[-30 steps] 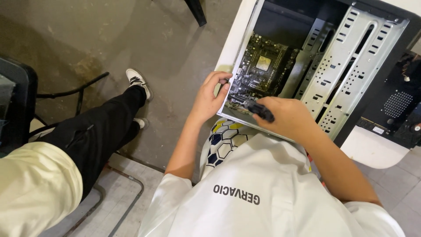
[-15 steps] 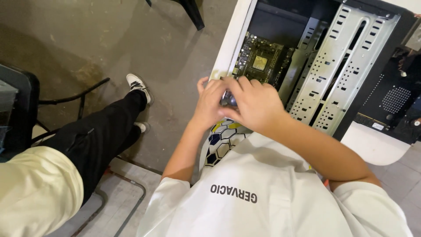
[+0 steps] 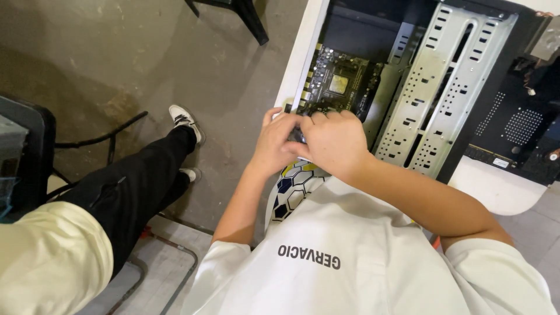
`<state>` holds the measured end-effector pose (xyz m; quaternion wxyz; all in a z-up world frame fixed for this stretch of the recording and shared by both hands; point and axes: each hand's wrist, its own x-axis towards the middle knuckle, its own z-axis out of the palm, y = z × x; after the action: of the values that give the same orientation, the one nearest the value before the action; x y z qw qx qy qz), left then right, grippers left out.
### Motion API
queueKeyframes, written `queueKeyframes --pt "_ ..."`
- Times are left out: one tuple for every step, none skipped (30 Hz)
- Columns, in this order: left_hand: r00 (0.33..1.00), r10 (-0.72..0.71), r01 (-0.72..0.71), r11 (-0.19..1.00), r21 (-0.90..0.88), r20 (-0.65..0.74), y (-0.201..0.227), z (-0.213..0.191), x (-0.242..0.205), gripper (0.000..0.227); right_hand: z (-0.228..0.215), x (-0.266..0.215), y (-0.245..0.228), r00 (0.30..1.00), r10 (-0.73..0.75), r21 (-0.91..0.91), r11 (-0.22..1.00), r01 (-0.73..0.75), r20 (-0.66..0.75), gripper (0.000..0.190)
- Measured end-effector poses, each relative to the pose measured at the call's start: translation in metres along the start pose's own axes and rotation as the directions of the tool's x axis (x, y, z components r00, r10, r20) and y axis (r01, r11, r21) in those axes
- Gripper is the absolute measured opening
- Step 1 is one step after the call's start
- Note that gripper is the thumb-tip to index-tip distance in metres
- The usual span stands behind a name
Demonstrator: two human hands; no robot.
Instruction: The person uses a screwdriver to secure a motherboard into a computer case. They tighten several screws along the edges of the board to fasten it to the case chassis. The person then reaches into the case to adjust internal components and wires.
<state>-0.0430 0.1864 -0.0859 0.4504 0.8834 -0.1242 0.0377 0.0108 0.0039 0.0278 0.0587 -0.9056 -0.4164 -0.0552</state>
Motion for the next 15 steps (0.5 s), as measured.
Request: queueKeyframes --pt "1.0 0.004 -0.004 1.0 0.0 0.003 0.008 -0.008 0.001 0.046 -0.002 -0.001 0.002 1.0 0.004 -0.002 1.0 -0.004 -0.002 0.06" --pt "0.998 0.033 -0.035 0.999 0.032 0.055 0.015 -0.016 0.004 0.046 -0.005 0.0 0.005 0.994 -0.095 0.139 0.987 0.086 0.061 0.051" --pt "0.992 0.06 -0.067 0.996 0.063 0.108 0.022 -0.023 0.006 0.047 -0.007 0.0 0.008 0.974 -0.201 0.282 0.945 0.164 0.108 0.049" --pt "0.992 0.063 -0.07 0.996 0.06 0.11 0.036 -0.032 0.011 0.047 -0.018 -0.006 0.008 0.974 -0.197 0.28 0.947 0.159 0.109 0.049" --pt "0.989 0.037 -0.049 0.996 0.08 0.146 0.051 -0.04 0.015 0.054 -0.028 -0.011 0.007 0.951 -0.246 0.298 0.937 0.183 0.188 0.037" --pt "0.984 0.01 -0.029 0.994 0.104 0.179 0.064 -0.049 0.02 0.061 -0.038 -0.016 0.007 0.919 -0.295 0.317 0.926 0.207 0.263 0.032" --pt "0.984 0.014 -0.033 0.994 0.103 0.18 0.071 -0.052 0.02 0.061 -0.035 -0.022 0.004 0.92 -0.292 0.315 0.927 0.205 0.262 0.032" --pt "0.968 -0.016 0.005 0.999 0.046 0.251 0.077 -0.056 0.02 0.067 -0.031 -0.028 0.0 0.945 -0.281 0.272 0.935 0.229 0.168 0.03" --pt "0.946 -0.042 0.047 0.999 -0.008 0.322 0.084 -0.059 0.02 0.073 -0.027 -0.034 -0.003 0.96 -0.271 0.227 0.942 0.249 0.071 0.029" --pt "0.945 -0.043 0.048 0.999 -0.008 0.324 0.084 -0.062 0.02 0.073 -0.015 -0.037 -0.007 0.96 -0.27 0.229 0.941 0.248 0.072 0.029" --pt "0.936 -0.063 0.069 0.998 -0.003 0.346 0.085 -0.064 0.02 0.07 -0.004 -0.041 -0.012 0.988 -0.155 0.078 0.985 0.156 -0.023 0.025" --pt "0.926 -0.082 0.087 0.996 0.002 0.368 0.085 -0.066 0.02 0.07 0.008 -0.047 -0.016 0.99 -0.049 -0.065 0.997 0.041 -0.135 0.027" --pt "0.925 -0.081 0.086 0.996 0.003 0.37 0.08 -0.057 0.014 0.07 0.013 -0.045 -0.018 0.99 -0.047 -0.065 0.997 0.038 -0.135 0.027" --pt "0.946 -0.114 0.116 0.993 0.009 0.303 0.074 -0.049 0.01 0.074 0.017 -0.043 -0.019 0.984 0.001 -0.058 0.998 -0.011 -0.178 0.03" --pt "0.961 -0.146 0.147 0.989 0.013 0.235 0.069 -0.041 0.007 0.077 0.02 -0.041 -0.019 0.974 0.049 -0.05 0.997 -0.061 -0.221 0.038"
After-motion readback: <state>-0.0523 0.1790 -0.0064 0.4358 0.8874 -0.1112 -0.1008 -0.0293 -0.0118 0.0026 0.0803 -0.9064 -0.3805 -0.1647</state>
